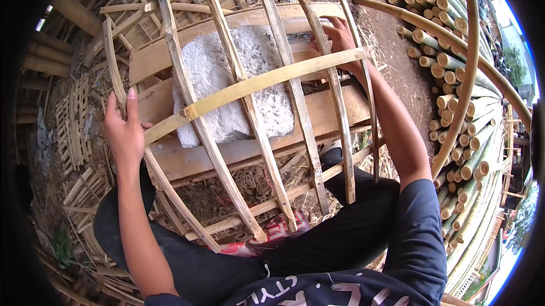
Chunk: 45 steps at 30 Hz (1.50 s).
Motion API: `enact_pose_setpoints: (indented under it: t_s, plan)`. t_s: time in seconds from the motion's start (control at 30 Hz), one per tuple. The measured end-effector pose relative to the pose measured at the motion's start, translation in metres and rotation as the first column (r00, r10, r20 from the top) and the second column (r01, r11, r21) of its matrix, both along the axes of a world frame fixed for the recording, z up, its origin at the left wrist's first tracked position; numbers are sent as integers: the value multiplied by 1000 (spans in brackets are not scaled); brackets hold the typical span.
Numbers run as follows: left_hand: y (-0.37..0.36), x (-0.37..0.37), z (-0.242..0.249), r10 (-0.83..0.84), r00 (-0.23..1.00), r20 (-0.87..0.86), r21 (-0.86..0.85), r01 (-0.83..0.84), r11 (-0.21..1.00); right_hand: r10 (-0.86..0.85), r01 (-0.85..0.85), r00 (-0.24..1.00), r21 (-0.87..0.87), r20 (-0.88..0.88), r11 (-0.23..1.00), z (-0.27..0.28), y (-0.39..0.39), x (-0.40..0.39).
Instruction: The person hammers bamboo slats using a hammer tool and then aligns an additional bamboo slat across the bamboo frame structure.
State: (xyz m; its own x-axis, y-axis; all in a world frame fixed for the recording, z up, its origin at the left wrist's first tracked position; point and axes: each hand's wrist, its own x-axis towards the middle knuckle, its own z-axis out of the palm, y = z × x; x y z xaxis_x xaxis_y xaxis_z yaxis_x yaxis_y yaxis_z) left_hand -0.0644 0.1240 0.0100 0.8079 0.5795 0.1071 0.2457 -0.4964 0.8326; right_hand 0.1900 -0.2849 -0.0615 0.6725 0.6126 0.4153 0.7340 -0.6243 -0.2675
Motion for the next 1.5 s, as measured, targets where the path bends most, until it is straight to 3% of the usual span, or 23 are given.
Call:
enact_pose_setpoints:
  t_s: [0.27,0.37,0.57,0.87,0.97,1.3,1.4,1.5]
  plan:
    - [3,0,-2,-4,1000,-2,-10,4,1000,-11,11,999,2,32,1000,-3,1,-1]
    - [5,0,-4,6,1000,-7,7,-6,1000,-8,17,996,-114,85,993,-6,-1,3]
    - [2,0,-2,30,999,-16,24,-30,999,-1,16,995,-146,101,989,-13,-2,6]
    - [-1,1,0,33,999,-26,26,-33,999,-33,38,997,-72,66,997,-6,3,-2]
    - [1,0,0,31,999,-30,50,-30,998,-15,12,999,65,35,998,-5,5,-4]
    - [2,-1,0,9,1000,14,50,-10,999,-36,37,999,196,-7,980,-9,9,-4]
    - [3,-1,0,8,1000,7,46,-8,999,-48,72,995,306,-86,949,-16,10,-1]
    - [-1,0,2,20,1000,15,47,-21,999,-54,50,998,261,10,964,-19,9,2]
